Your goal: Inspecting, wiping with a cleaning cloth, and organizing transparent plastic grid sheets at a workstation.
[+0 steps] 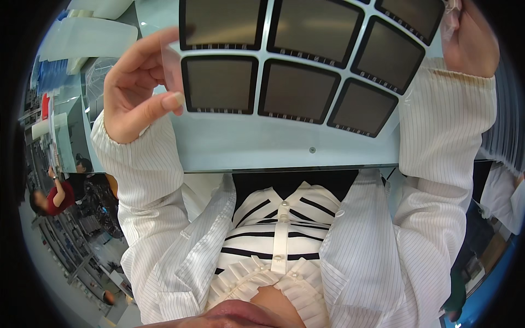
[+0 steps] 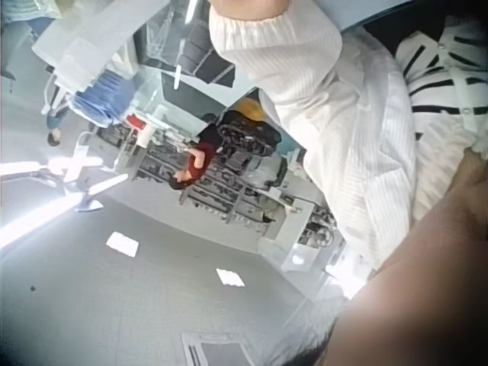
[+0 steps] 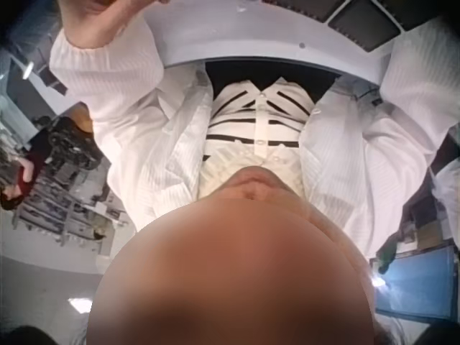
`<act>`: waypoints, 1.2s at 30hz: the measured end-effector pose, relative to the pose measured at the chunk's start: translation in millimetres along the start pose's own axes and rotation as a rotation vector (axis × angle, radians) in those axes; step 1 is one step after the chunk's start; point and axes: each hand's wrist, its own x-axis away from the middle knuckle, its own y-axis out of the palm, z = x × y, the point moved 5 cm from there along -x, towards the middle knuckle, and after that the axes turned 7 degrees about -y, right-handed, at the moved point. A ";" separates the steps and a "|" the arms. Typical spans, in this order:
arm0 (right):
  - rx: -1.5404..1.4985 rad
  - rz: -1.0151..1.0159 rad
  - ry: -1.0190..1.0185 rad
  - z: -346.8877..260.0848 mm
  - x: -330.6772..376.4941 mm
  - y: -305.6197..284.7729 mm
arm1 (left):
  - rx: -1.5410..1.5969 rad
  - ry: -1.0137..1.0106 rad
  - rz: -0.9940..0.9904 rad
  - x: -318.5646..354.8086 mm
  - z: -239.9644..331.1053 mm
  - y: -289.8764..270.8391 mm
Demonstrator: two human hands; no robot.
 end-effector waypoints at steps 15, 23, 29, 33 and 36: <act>0.115 -0.457 0.238 32.9 36.6 4.2 | 0.229 0.008 0.207 12.3 -7.8 -20.5; 0.423 -0.928 0.125 42.3 48.3 8.0 | 0.180 -0.161 0.536 8.3 -10.6 -33.7; 0.518 -1.089 0.238 46.8 49.5 2.3 | 0.094 -0.147 0.549 8.8 -9.1 -32.5; 0.519 -1.164 0.330 43.4 53.5 0.3 | 0.080 -0.124 0.520 7.6 -8.5 -29.6; 0.538 -1.221 0.362 40.0 54.3 1.3 | 0.083 -0.124 0.514 7.7 -8.0 -28.8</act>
